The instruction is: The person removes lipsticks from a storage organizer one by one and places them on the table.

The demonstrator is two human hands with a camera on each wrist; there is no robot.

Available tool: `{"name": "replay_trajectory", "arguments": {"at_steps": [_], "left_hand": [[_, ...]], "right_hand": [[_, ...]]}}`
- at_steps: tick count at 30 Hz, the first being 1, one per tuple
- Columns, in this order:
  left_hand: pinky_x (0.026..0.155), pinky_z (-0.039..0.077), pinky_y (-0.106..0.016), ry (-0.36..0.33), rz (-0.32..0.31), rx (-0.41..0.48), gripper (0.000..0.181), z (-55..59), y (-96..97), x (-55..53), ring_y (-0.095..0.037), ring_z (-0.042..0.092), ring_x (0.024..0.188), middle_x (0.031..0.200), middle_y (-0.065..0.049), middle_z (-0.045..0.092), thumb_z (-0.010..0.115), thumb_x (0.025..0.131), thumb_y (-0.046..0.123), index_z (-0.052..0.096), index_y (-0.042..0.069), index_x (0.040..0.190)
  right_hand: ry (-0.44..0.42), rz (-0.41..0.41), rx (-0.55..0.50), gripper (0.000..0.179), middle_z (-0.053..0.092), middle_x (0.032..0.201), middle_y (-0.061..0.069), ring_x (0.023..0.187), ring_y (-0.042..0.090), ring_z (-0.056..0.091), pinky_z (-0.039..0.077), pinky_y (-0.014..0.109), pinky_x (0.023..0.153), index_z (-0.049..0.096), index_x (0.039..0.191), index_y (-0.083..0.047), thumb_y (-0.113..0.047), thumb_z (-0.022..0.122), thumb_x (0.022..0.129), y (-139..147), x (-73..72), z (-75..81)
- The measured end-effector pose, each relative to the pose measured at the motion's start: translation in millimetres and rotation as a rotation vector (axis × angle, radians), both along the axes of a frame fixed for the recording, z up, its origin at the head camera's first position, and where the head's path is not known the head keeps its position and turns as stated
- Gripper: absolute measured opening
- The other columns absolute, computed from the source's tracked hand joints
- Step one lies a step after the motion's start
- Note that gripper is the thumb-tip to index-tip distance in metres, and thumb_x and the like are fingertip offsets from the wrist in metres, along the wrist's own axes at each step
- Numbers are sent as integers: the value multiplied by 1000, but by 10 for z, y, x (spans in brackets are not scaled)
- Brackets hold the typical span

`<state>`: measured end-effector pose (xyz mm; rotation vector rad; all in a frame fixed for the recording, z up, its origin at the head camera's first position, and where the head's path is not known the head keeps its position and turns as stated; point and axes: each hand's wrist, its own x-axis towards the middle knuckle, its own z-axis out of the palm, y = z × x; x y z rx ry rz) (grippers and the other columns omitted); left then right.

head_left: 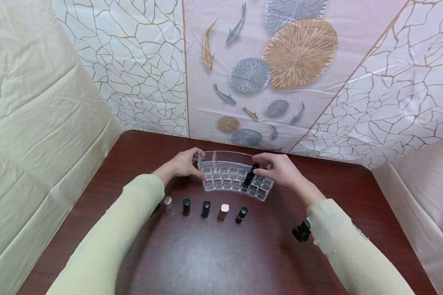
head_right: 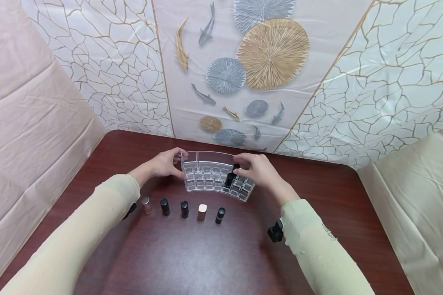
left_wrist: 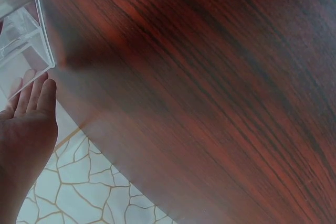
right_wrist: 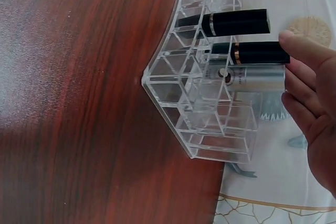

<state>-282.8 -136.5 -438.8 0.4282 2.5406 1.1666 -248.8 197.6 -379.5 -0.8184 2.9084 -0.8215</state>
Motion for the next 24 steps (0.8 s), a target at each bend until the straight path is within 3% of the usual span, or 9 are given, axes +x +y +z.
{"name": "replay_trajectory", "arguments": {"at_steps": [14, 24], "left_hand": [[108, 37, -40, 1, -11, -1, 80, 25, 2, 17, -29, 47, 128, 135, -10, 50, 88, 67, 22, 46, 7, 133], [107, 38, -40, -12, -11, 6, 81, 41, -2, 26, -27, 47, 127, 134, -9, 50, 89, 66, 22, 46, 7, 133]], "right_hand": [[53, -24, -58, 28, 73, 100, 3, 91, 16, 70, 54, 38, 75, 70, 112, -17, -18, 75, 84, -14, 1, -76], [125, -45, -69, 26, 74, 99, -1, 87, 14, 69, 53, 41, 73, 71, 111, -22, -21, 75, 85, -29, 16, 95]]}}
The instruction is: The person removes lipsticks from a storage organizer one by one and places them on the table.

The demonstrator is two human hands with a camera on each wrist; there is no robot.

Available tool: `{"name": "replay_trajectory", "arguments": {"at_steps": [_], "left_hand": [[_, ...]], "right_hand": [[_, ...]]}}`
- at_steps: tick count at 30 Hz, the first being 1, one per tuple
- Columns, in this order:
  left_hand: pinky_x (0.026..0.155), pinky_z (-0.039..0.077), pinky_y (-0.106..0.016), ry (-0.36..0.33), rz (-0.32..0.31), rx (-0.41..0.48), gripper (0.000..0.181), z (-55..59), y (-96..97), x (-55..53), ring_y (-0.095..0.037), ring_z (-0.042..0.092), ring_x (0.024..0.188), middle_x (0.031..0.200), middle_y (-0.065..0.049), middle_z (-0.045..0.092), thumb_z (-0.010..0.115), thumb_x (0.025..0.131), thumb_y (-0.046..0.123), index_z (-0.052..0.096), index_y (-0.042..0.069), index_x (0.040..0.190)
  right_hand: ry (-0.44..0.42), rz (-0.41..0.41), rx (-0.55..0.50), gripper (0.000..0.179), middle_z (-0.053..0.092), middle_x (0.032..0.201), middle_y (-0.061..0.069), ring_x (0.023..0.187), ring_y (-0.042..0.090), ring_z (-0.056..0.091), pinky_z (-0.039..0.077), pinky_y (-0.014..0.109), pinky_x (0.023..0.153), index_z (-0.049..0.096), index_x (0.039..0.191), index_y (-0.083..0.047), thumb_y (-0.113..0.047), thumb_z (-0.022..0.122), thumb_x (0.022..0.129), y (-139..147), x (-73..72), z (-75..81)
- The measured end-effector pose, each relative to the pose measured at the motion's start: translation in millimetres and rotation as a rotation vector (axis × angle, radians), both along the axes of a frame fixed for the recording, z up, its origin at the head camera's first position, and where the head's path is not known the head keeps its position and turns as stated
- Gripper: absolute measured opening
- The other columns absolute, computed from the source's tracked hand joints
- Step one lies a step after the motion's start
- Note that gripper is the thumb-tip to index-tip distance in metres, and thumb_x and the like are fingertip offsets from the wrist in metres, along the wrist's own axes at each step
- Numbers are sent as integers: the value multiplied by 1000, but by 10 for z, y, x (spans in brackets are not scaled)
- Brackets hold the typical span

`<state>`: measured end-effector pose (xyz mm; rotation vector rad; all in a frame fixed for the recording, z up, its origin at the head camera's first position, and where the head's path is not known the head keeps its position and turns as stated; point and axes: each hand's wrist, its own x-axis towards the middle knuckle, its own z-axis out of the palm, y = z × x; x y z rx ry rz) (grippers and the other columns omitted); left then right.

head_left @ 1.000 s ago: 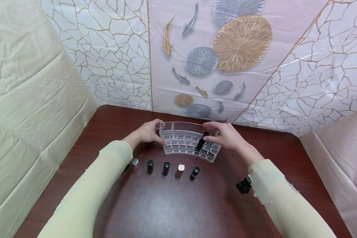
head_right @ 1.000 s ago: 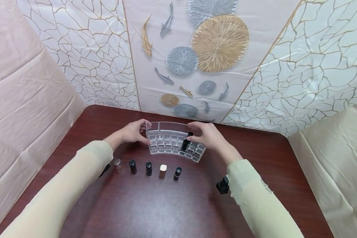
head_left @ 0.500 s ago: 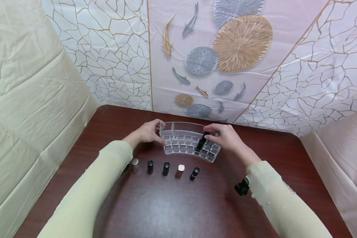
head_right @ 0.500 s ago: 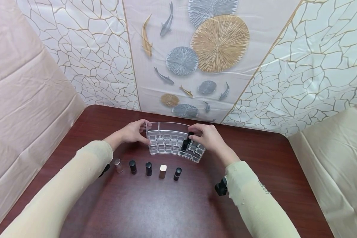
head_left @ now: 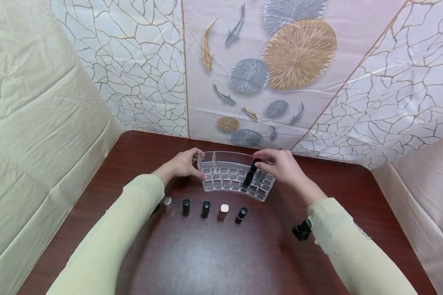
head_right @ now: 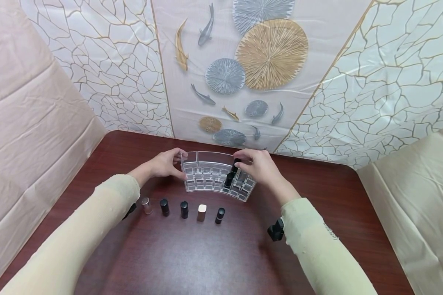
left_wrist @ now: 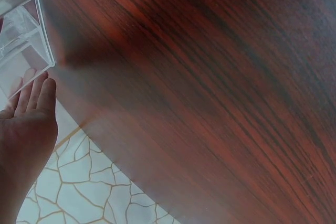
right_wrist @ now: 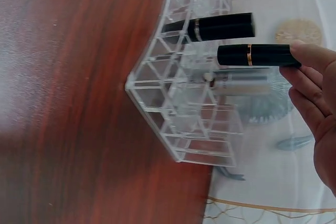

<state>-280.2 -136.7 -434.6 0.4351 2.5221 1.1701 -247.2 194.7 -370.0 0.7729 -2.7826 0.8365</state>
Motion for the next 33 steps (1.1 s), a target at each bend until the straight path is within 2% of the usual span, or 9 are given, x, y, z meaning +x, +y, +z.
{"name": "replay_trajectory", "arguments": {"at_steps": [7, 13, 20, 24, 33], "left_hand": [[107, 37, -39, 4, 3, -2, 82, -12, 2, -9, -27, 48, 127, 134, -8, 51, 90, 65, 23, 47, 7, 133], [107, 38, -39, 8, 3, 1, 81, -20, 8, -20, -27, 49, 125, 132, -9, 52, 90, 65, 22, 47, 6, 132], [107, 38, -40, 3, 5, -4, 81, -25, 3, -26, -28, 48, 127, 133, -9, 51, 89, 65, 23, 47, 7, 132], [107, 38, -39, 0, 10, -5, 81, -23, 1, -27, -28, 48, 127, 133, -8, 51, 90, 65, 23, 47, 8, 132], [107, 38, -40, 2, 0, 10, 82, -27, 1, -28, -28, 48, 126, 132, -9, 51, 90, 65, 22, 46, 6, 133]], "right_hand": [[33, -25, 17, 29, 74, 96, -5, 78, 5, 68, 50, 33, 71, 70, 112, -27, -24, 76, 84, 15, 14, 194], [69, -15, 25, 29, 74, 98, -5, 75, 5, 68, 52, 35, 77, 70, 113, -26, -24, 75, 84, 42, 57, 322], [108, 15, 32, 29, 74, 98, -7, 89, 9, 69, 51, 36, 82, 71, 112, -28, -27, 76, 84, 56, 147, 434], [125, 38, 38, 28, 73, 96, -9, 91, 8, 68, 50, 33, 79, 71, 111, -28, -28, 76, 84, 50, 214, 467], [151, 85, 53, 27, 73, 95, -9, 80, 5, 67, 50, 29, 66, 71, 110, -28, -26, 76, 84, 67, 401, 477]]}}
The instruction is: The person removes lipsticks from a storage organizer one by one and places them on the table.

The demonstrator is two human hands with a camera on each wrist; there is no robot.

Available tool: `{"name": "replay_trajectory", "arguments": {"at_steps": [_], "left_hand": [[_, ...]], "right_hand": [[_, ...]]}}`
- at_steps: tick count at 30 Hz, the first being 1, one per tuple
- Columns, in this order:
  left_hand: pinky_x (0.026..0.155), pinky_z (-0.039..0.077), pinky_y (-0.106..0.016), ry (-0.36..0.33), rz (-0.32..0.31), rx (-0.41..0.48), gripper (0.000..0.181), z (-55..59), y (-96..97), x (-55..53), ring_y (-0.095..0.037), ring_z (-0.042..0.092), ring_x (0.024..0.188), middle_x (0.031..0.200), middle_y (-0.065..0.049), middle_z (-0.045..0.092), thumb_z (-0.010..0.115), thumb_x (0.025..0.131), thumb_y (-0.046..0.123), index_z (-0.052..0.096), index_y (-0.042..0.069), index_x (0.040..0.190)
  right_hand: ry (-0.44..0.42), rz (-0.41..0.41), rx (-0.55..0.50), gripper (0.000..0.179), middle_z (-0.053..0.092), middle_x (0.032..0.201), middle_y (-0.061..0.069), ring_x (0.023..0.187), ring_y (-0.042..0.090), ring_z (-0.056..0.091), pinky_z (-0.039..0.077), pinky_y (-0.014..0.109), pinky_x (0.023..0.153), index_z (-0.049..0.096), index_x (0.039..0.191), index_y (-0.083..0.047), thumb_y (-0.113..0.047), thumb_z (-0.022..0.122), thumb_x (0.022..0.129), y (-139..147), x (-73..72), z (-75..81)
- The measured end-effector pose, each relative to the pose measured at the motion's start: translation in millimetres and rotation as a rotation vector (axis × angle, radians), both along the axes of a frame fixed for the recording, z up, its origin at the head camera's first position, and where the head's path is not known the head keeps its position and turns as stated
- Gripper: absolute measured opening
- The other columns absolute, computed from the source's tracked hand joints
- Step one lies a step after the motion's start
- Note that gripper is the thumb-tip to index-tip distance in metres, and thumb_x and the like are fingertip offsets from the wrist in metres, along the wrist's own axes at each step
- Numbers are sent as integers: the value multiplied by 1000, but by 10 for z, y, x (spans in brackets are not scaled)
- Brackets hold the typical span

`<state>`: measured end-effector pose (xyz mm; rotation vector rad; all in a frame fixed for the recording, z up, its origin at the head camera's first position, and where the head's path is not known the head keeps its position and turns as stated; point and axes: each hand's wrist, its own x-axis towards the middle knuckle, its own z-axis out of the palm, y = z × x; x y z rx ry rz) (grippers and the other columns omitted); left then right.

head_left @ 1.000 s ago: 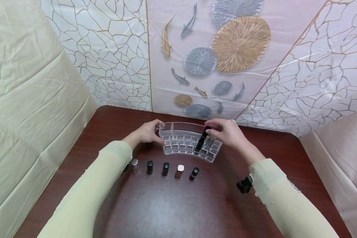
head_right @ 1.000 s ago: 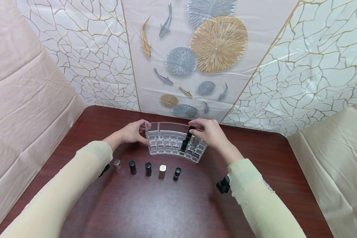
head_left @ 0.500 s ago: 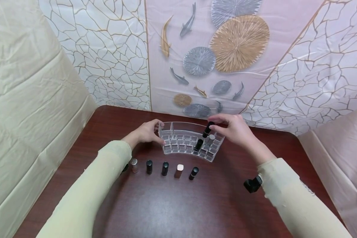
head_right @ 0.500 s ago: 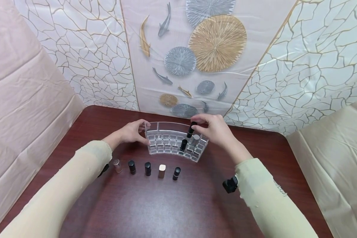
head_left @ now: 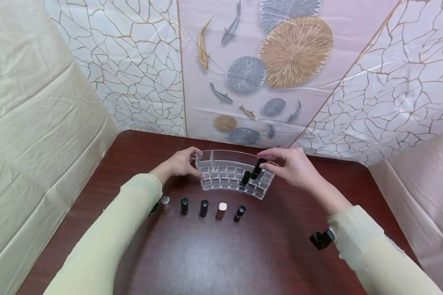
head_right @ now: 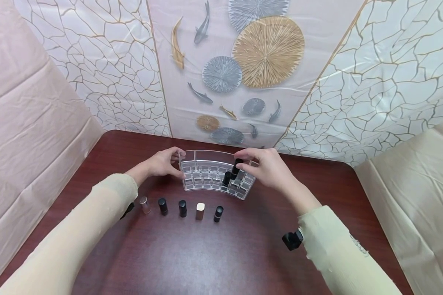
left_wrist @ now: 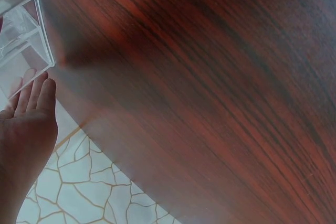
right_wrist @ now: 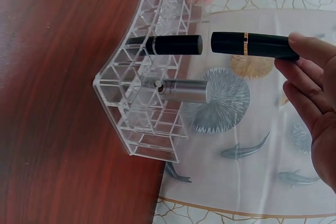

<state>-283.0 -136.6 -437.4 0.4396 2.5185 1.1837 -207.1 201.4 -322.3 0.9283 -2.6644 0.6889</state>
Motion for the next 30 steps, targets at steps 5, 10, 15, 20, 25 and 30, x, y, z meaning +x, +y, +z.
{"name": "replay_trajectory", "arguments": {"at_steps": [5, 10, 15, 20, 25, 30], "left_hand": [[107, 38, -39, -1, 3, 4, 82, -20, 10, -17, -26, 49, 125, 131, -9, 52, 90, 65, 21, 47, 7, 133], [107, 38, -39, -2, 3, 7, 81, -15, 24, -10, -27, 49, 125, 131, -9, 52, 90, 65, 20, 47, 6, 133], [107, 38, -39, -9, 6, 2, 82, -5, 26, -5, -27, 49, 125, 132, -9, 52, 90, 65, 21, 47, 6, 133], [108, 37, -39, -5, 3, -6, 81, -20, 14, -19, -27, 48, 127, 132, -8, 52, 90, 65, 23, 47, 7, 132], [107, 37, -38, 3, 4, -9, 81, -33, -8, -24, -26, 48, 127, 132, -7, 52, 90, 65, 23, 47, 7, 132], [108, 37, -40, 14, -3, -15, 82, -35, -4, -29, -28, 48, 127, 132, -8, 52, 89, 65, 24, 46, 7, 132]], "right_hand": [[-24, 13, -4, 28, 73, 95, -11, 73, 0, 62, 48, 21, 60, 72, 110, -26, -22, 77, 83, 29, 101, -51], [-55, 19, -6, 29, 72, 98, -11, 79, 2, 65, 49, 21, 63, 71, 112, -24, -20, 76, 83, 56, 197, -117], [-72, 19, -3, 31, 72, 104, -10, 90, 6, 68, 52, 27, 72, 71, 112, -24, -18, 76, 83, 75, 290, -199], [-83, 20, -6, 32, 72, 103, -11, 92, 5, 67, 52, 28, 73, 71, 113, -24, -18, 77, 82, 90, 360, -278], [-84, 24, -10, 32, 72, 102, -12, 94, 5, 67, 52, 26, 77, 72, 112, -24, -17, 78, 81, 96, 403, -361], [-85, 32, -15, 32, 72, 103, -13, 97, 4, 67, 52, 25, 81, 72, 111, -24, -17, 79, 80, 108, 451, -428]]}}
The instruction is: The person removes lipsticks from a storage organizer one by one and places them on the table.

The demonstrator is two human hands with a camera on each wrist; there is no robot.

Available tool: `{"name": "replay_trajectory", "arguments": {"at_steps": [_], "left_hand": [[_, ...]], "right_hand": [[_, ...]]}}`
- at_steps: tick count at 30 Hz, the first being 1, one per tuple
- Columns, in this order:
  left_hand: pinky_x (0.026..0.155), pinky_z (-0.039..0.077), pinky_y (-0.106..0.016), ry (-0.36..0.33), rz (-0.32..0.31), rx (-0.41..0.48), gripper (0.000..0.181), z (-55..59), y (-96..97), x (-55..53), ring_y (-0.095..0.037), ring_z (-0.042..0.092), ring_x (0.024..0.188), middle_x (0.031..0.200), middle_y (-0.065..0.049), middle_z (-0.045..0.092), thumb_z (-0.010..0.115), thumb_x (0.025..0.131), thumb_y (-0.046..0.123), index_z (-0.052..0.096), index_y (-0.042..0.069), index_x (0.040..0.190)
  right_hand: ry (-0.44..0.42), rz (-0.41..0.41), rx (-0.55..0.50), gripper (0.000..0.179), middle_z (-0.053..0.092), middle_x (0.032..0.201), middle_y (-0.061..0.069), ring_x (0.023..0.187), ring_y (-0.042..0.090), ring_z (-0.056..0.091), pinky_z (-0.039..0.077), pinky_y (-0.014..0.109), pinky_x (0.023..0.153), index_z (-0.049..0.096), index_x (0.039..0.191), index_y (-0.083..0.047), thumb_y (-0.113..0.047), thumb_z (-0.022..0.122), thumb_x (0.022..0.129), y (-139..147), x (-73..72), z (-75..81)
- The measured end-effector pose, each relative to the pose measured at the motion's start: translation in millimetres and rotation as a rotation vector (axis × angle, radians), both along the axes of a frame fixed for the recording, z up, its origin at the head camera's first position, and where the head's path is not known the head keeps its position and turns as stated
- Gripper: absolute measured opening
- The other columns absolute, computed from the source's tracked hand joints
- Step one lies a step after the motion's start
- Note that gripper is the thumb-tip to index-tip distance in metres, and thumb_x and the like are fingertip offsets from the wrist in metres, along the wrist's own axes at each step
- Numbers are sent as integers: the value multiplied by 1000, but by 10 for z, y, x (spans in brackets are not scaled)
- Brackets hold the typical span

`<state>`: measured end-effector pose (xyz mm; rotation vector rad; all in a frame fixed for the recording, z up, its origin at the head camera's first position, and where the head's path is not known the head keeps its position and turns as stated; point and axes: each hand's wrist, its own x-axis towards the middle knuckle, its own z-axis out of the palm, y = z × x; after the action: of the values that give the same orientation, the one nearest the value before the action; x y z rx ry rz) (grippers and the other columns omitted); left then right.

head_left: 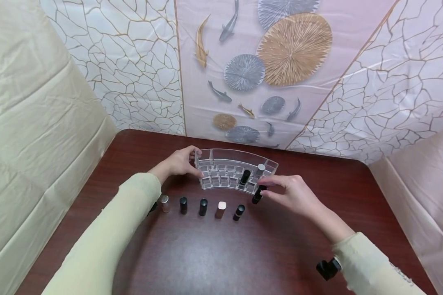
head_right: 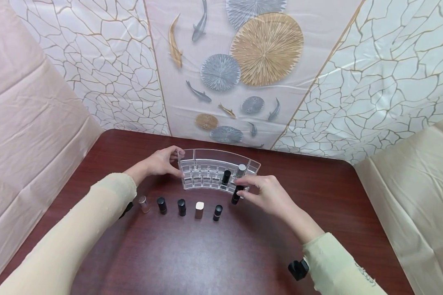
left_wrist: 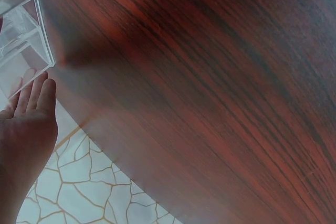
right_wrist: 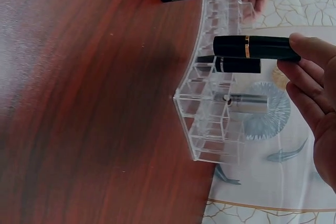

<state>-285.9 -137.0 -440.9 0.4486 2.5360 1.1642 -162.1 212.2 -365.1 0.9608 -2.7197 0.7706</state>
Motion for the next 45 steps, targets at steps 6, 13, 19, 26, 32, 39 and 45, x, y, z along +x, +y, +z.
{"name": "replay_trajectory", "arguments": {"at_steps": [6, 13, 19, 26, 32, 39, 45], "left_hand": [[107, 38, -38, -9, 6, -4, 82, 5, 8, -3, -27, 48, 127, 132, -7, 52, 90, 65, 24, 47, 7, 132], [107, 38, -39, -11, 5, -8, 82, 14, 10, 5, -28, 48, 127, 133, -8, 52, 89, 65, 24, 46, 7, 133], [107, 38, -39, -10, 5, -6, 81, 33, 13, 19, -28, 49, 127, 133, -9, 52, 89, 66, 23, 46, 6, 132], [107, 38, -37, -10, 9, -13, 82, 16, 10, 2, -27, 49, 127, 132, -7, 52, 90, 64, 25, 47, 7, 132], [107, 38, -37, -10, 11, -18, 81, 14, 14, -12, -26, 49, 127, 131, -7, 53, 90, 64, 25, 47, 8, 132], [107, 38, -39, -5, 5, -25, 81, 22, 21, -6, -27, 49, 127, 133, -8, 52, 89, 65, 25, 47, 8, 132], [107, 39, -38, 0, -3, -6, 81, 47, 16, 10, -27, 51, 125, 132, -9, 54, 90, 64, 22, 48, 5, 132]], "right_hand": [[-4, 21, 12, 32, 71, 104, -13, 98, 4, 67, 52, 26, 83, 72, 112, -23, -17, 78, 80, 11, 44, -73], [-2, 36, 6, 32, 72, 104, -12, 97, 5, 67, 52, 22, 82, 72, 111, -20, -16, 78, 80, 30, 82, -163], [2, 48, -9, 32, 72, 103, -11, 97, 6, 67, 47, 12, 84, 72, 111, -19, -16, 79, 79, 46, 120, -269], [-2, 65, -30, 32, 72, 103, -10, 96, 6, 68, 44, 8, 85, 72, 110, -17, -14, 79, 79, 40, 152, -367], [-1, 65, -17, 31, 72, 103, -10, 97, 7, 68, 49, 15, 84, 72, 110, -16, -15, 79, 80, 27, 168, -400], [-16, 64, -2, 32, 72, 102, -10, 96, 6, 68, 53, 23, 81, 72, 110, -18, -16, 79, 79, 22, 216, -438], [-17, 85, -12, 32, 72, 102, -11, 94, 5, 68, 46, 10, 83, 71, 110, -21, -16, 79, 80, 17, 251, -472]]}}
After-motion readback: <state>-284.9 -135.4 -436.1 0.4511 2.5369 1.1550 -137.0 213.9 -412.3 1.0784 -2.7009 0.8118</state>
